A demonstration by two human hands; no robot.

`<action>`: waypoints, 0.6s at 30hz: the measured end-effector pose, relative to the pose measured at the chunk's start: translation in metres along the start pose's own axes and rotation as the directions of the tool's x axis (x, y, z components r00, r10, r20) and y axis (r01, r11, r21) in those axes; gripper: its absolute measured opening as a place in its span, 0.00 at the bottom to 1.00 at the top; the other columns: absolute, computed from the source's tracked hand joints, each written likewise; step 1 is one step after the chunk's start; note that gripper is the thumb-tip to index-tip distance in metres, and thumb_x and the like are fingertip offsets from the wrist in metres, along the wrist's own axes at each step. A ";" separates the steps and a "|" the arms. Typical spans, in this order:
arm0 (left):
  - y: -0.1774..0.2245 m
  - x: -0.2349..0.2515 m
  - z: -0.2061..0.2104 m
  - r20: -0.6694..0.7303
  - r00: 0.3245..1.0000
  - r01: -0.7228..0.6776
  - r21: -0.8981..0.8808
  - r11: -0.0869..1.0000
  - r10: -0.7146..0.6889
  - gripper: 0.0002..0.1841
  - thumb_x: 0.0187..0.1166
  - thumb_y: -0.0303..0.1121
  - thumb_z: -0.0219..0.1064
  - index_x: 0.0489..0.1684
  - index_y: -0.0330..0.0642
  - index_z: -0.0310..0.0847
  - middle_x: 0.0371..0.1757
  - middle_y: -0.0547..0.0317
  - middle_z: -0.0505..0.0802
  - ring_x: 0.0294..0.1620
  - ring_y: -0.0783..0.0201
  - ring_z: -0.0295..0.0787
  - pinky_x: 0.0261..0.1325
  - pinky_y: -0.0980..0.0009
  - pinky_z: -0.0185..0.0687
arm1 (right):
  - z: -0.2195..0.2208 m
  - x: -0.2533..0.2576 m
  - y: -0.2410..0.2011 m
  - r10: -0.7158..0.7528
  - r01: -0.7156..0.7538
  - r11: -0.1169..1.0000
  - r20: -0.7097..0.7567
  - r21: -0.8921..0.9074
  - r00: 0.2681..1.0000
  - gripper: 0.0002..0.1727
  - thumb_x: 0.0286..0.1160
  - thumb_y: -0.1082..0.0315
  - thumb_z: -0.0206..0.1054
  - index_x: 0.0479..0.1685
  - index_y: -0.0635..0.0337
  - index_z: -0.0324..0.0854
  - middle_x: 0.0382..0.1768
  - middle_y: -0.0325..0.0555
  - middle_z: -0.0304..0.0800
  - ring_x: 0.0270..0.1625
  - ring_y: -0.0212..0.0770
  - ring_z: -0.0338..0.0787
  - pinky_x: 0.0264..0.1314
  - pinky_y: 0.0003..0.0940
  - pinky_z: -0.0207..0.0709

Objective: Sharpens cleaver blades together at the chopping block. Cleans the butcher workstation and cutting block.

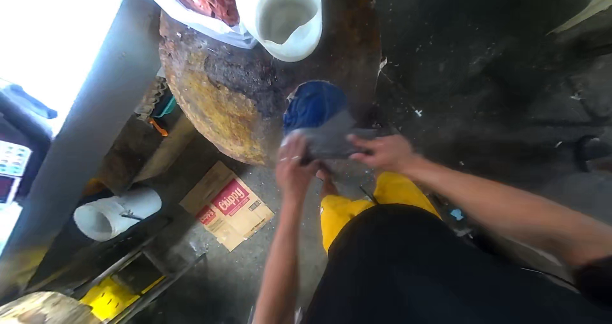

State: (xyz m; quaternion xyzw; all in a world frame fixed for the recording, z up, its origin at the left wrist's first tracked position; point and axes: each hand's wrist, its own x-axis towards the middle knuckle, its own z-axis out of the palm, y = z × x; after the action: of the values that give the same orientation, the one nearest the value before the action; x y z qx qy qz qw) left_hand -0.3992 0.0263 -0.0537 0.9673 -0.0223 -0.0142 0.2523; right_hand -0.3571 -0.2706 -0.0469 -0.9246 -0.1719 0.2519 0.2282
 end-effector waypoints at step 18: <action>0.007 -0.021 0.008 -0.062 0.997 0.045 0.054 0.998 -0.042 0.38 0.63 0.51 0.84 0.79 0.53 0.80 0.85 0.63 0.78 0.89 0.59 0.68 0.92 0.52 0.60 | -0.004 -0.002 -0.003 -0.065 0.064 0.998 0.046 0.008 0.997 0.32 0.80 0.29 0.55 0.84 0.15 0.70 0.34 0.48 0.97 0.34 0.57 0.94 0.35 0.66 0.83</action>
State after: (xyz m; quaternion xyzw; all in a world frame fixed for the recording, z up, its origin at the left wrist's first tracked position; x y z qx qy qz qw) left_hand -0.4205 0.0177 -0.0565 0.9741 0.0062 0.0102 0.2258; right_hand -0.3566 -0.2703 -0.0416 -0.9118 -0.2059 0.2662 0.2353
